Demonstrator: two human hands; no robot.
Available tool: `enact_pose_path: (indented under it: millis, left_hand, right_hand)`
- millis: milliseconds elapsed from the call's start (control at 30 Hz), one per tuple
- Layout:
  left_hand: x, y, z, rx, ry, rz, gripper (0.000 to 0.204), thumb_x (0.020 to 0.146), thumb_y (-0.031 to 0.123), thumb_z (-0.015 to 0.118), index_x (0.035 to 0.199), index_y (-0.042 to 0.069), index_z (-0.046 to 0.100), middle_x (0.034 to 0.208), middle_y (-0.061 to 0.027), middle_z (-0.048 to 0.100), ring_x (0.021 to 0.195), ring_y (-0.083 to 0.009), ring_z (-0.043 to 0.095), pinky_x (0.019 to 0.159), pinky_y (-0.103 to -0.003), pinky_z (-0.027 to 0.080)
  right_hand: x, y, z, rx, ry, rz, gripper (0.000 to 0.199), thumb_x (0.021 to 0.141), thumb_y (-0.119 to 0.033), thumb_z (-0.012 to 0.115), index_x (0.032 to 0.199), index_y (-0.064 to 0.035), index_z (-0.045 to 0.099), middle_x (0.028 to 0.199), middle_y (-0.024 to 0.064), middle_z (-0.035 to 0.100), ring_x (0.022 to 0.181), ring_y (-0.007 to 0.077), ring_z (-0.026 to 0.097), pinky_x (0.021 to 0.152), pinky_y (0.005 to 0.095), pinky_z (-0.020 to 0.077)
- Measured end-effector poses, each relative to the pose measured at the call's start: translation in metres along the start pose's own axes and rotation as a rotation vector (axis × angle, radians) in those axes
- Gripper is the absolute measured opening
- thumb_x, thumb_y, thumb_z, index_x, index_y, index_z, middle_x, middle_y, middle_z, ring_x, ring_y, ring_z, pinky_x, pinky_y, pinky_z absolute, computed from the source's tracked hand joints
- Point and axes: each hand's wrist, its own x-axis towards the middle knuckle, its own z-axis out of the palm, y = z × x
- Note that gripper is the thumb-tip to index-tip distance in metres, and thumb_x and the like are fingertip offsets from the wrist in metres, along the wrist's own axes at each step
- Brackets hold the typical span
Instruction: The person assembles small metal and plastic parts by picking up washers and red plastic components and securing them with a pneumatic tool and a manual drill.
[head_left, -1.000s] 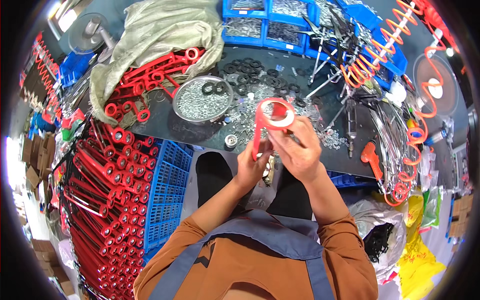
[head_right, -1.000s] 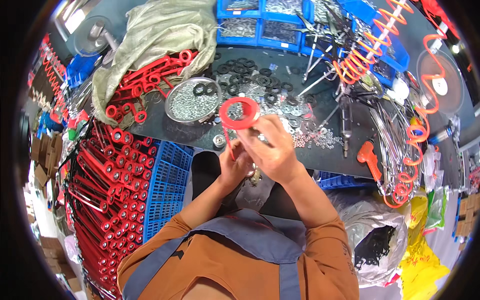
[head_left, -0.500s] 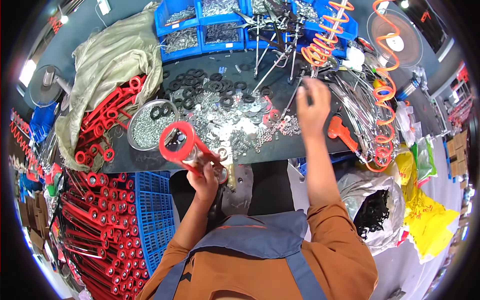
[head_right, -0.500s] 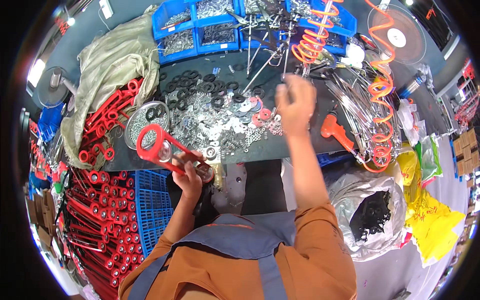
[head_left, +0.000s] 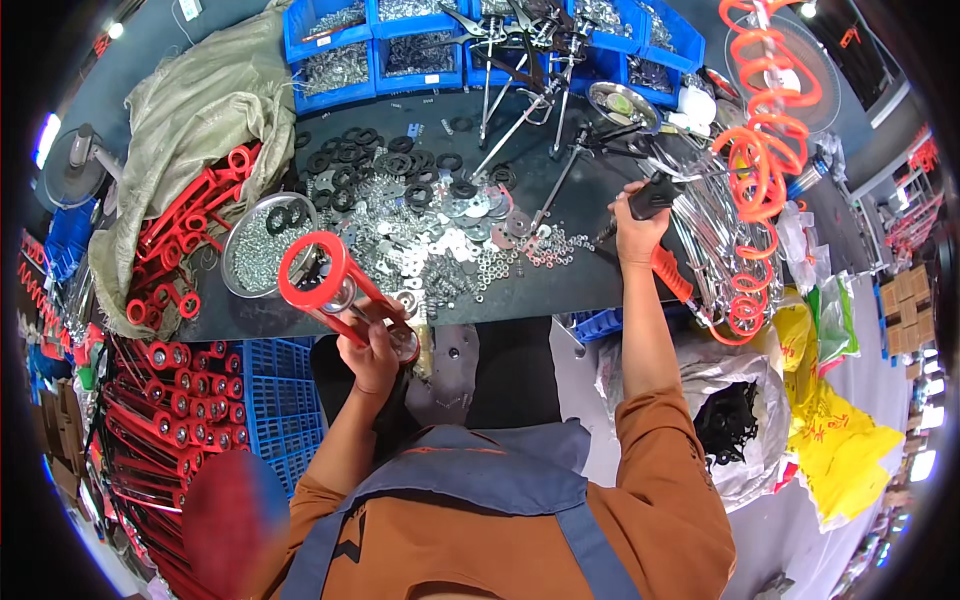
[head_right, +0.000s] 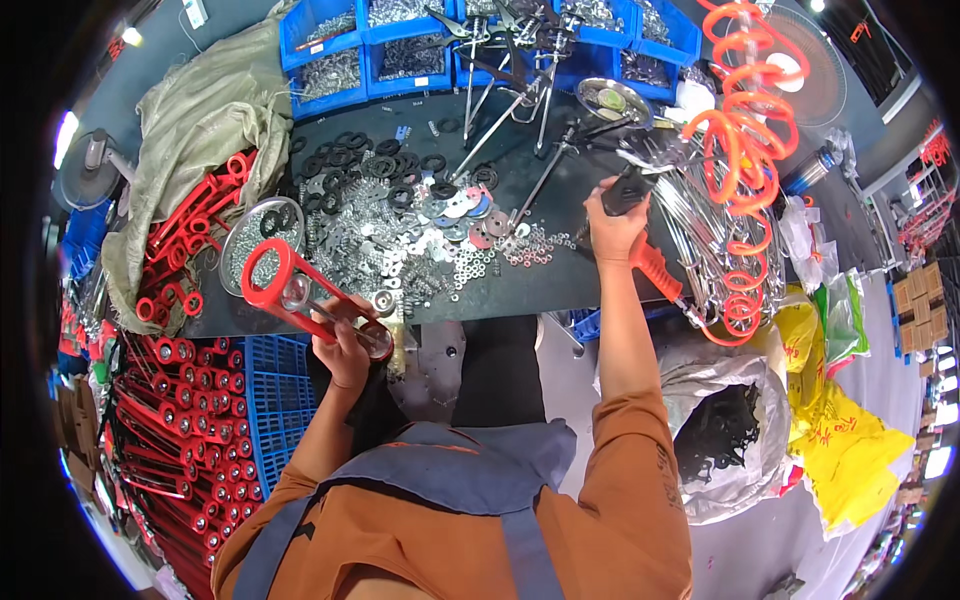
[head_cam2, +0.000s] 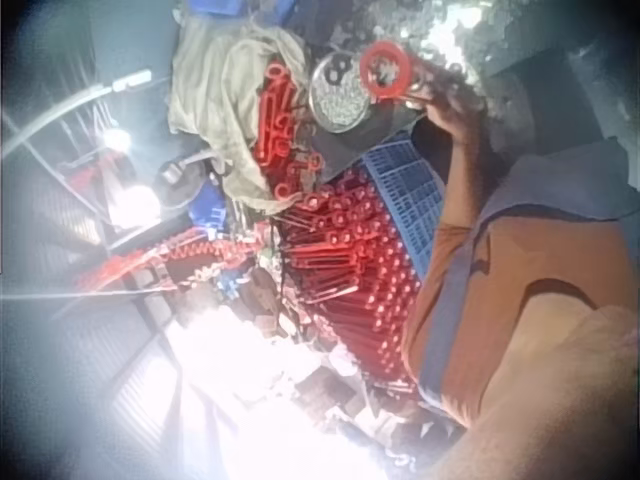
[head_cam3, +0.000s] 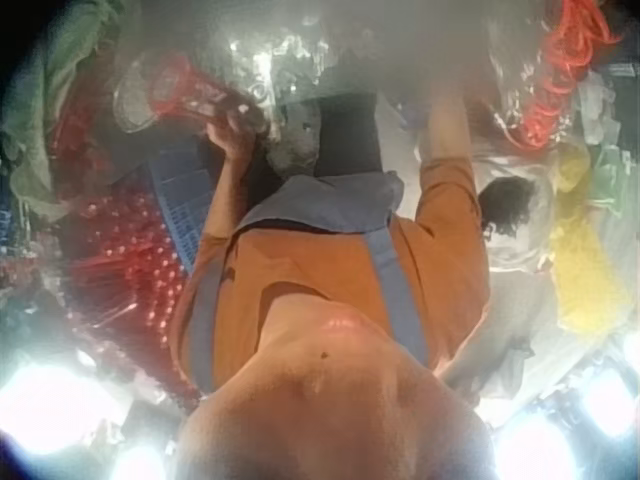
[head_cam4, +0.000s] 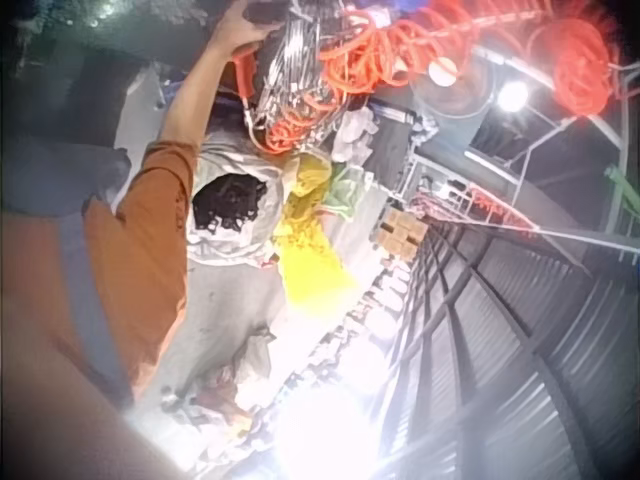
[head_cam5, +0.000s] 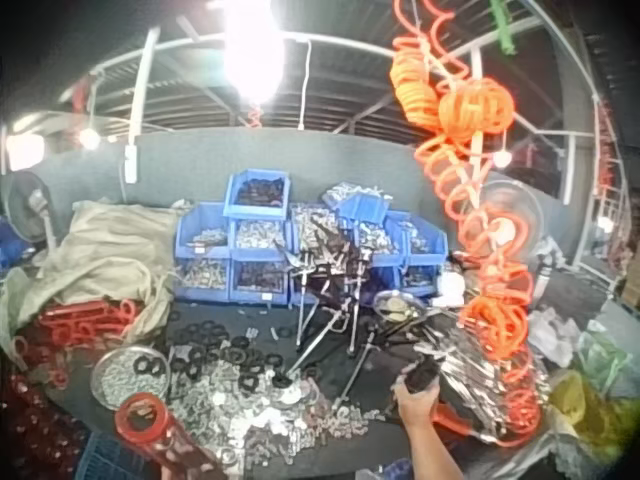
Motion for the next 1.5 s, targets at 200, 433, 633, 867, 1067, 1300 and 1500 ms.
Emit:
enact_pose_path:
  millis: [200, 433, 633, 867, 1067, 1300, 1500]
  left_hand:
    - [0.003, -0.002, 0.0, -0.032, -0.012, 0.001, 0.018, 0.094, 0.012, 0.043, 0.103, -0.004, 0.045, 0.089, -0.0153, 0.063, 0.074, -0.0197, 0.063, 0.067, -0.032, 0.052]
    - [0.003, -0.005, -0.002, -0.079, -0.016, -0.025, 0.02, 0.092, 0.003, 0.042, 0.111, -0.002, 0.046, 0.091, -0.0159, 0.063, 0.077, -0.021, 0.064, 0.071, -0.033, 0.053]
    - [0.002, -0.007, 0.0, -0.116, 0.024, -0.141, 0.021, 0.087, -0.006, 0.051, 0.108, -0.003, 0.049, 0.09, -0.0113, 0.063, 0.078, -0.015, 0.063, 0.068, -0.029, 0.053]
    - [0.005, -0.007, 0.003, 0.013, 0.047, -0.04, 0.018, 0.083, -0.001, 0.063, 0.1, -0.001, 0.056, 0.081, -0.0092, 0.068, 0.072, -0.0124, 0.066, 0.065, -0.025, 0.051]
    - [0.003, -0.01, 0.001, 0.027, -0.004, -0.051, 0.027, 0.081, 0.003, 0.068, 0.105, 0.002, 0.056, 0.079, -0.0113, 0.067, 0.073, -0.0206, 0.069, 0.063, -0.03, 0.052]
    - [0.006, -0.017, 0.001, 0.098, 0.033, 0.031, 0.029, 0.079, 0.008, 0.071, 0.104, 0.004, 0.056, 0.074, -0.0136, 0.063, 0.063, -0.0261, 0.065, 0.056, -0.033, 0.049]
    - [0.007, -0.014, 0.001, 0.125, 0.016, 0.054, 0.029, 0.079, 0.008, 0.071, 0.104, 0.004, 0.056, 0.074, -0.0137, 0.064, 0.063, -0.0283, 0.065, 0.056, -0.034, 0.049]
  right_hand:
    - [0.005, 0.019, 0.005, -0.13, 0.006, -0.08, 0.03, 0.07, -0.003, 0.072, 0.093, -0.0013, 0.052, 0.078, 0.0032, 0.063, 0.065, 0.012, 0.061, 0.065, 0.0256, 0.0509]
    - [-0.03, -0.017, 0.011, 0.001, -0.066, 0.07, 0.028, 0.074, 0.001, 0.066, 0.098, -0.0012, 0.051, 0.077, 0.0042, 0.06, 0.062, 0.0126, 0.061, 0.056, 0.0263, 0.0497]
    - [-0.053, -0.131, 0.063, 0.522, -0.051, 0.113, 0.031, 0.079, 0.008, 0.053, 0.108, -0.0007, 0.047, 0.09, 0.0113, 0.057, 0.066, 0.017, 0.058, 0.056, 0.0301, 0.0499]
    - [-0.029, -0.288, 0.199, 1.011, -0.585, -0.21, 0.033, 0.082, 0.002, 0.052, 0.115, -0.0004, 0.049, 0.097, 0.015, 0.057, 0.079, 0.0182, 0.051, 0.06, 0.0332, 0.0467]
    - [-0.067, -0.281, 0.238, 0.472, -0.805, -0.164, 0.036, 0.078, 0.008, 0.055, 0.113, 0.0019, 0.046, 0.09, 0.0111, 0.057, 0.066, 0.0154, 0.059, 0.054, 0.0298, 0.0523]
    - [-0.069, -0.286, 0.244, 0.274, -0.815, -0.171, 0.034, 0.076, 0.007, 0.061, 0.107, 0.0011, 0.049, 0.087, 0.0065, 0.06, 0.067, 0.0114, 0.06, 0.058, 0.0261, 0.0511]
    - [-0.068, -0.282, 0.244, 0.267, -0.831, -0.19, 0.028, 0.079, 0.008, 0.056, 0.106, 0.0036, 0.049, 0.084, 0.0101, 0.059, 0.062, 0.0152, 0.061, 0.054, 0.0287, 0.052]
